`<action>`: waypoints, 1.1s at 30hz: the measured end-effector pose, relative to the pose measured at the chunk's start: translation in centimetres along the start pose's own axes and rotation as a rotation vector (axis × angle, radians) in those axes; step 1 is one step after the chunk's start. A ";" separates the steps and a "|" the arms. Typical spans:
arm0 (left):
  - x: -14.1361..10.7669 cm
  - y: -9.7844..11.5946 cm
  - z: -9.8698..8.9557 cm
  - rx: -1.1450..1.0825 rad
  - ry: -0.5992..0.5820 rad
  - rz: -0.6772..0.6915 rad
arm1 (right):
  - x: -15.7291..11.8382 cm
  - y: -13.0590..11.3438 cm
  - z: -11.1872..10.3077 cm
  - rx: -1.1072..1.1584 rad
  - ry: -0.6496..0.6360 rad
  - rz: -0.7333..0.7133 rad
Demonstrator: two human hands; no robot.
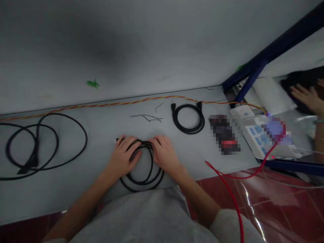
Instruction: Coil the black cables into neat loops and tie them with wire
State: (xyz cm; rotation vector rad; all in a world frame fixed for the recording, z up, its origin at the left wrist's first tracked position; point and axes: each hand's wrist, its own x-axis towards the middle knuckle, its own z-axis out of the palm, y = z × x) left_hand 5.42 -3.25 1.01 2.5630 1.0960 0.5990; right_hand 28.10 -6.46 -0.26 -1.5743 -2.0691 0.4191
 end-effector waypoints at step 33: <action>-3.0 1.4 0.7 0.143 0.061 -0.105 | -4.7 -1.7 -2.5 0.016 0.039 0.218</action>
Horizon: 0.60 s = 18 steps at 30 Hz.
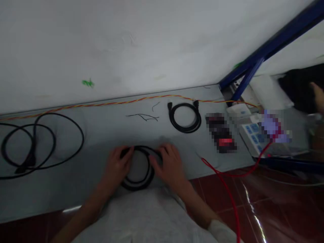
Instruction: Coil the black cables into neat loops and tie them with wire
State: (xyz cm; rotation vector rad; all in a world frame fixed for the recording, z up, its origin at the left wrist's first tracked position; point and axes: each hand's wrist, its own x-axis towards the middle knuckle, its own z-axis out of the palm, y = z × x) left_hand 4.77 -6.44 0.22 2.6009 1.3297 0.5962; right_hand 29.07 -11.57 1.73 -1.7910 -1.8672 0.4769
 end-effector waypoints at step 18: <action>-3.9 -1.9 -2.5 -0.051 0.033 -0.055 | -0.5 -1.3 3.1 -0.104 0.099 -0.020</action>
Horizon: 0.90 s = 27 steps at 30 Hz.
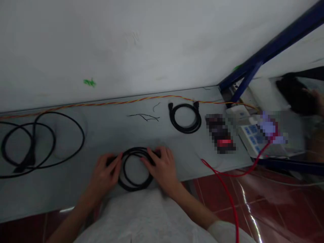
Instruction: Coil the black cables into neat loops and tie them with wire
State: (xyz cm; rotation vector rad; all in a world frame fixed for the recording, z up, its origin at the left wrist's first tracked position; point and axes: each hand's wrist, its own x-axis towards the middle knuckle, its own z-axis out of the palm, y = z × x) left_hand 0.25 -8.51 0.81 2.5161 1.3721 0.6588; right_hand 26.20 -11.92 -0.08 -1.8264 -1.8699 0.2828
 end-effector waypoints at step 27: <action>0.8 2.5 1.4 0.208 -0.061 -0.104 | -0.1 -1.1 -0.1 0.164 -0.032 0.037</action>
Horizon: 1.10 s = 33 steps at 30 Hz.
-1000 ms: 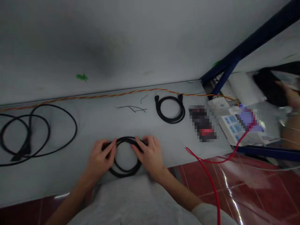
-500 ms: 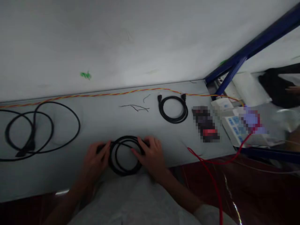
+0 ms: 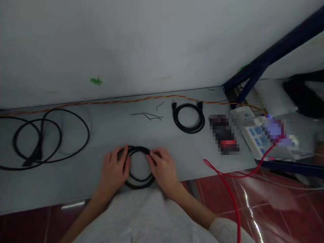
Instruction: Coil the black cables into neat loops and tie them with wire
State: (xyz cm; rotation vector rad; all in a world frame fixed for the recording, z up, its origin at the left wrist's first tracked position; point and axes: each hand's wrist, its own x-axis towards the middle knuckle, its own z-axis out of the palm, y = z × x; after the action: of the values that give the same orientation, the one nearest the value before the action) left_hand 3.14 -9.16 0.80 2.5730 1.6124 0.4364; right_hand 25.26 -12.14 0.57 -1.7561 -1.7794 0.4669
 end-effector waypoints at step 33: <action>0.1 -7.7 -3.2 -0.363 -0.085 0.460 | 18.2 -6.9 4.6 -0.142 -0.623 -0.842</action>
State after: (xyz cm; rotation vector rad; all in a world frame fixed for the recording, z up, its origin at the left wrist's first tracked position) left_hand -4.39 -5.92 2.30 2.6069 0.8089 0.5752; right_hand 17.80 6.07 4.32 -0.8035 -2.8150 0.5499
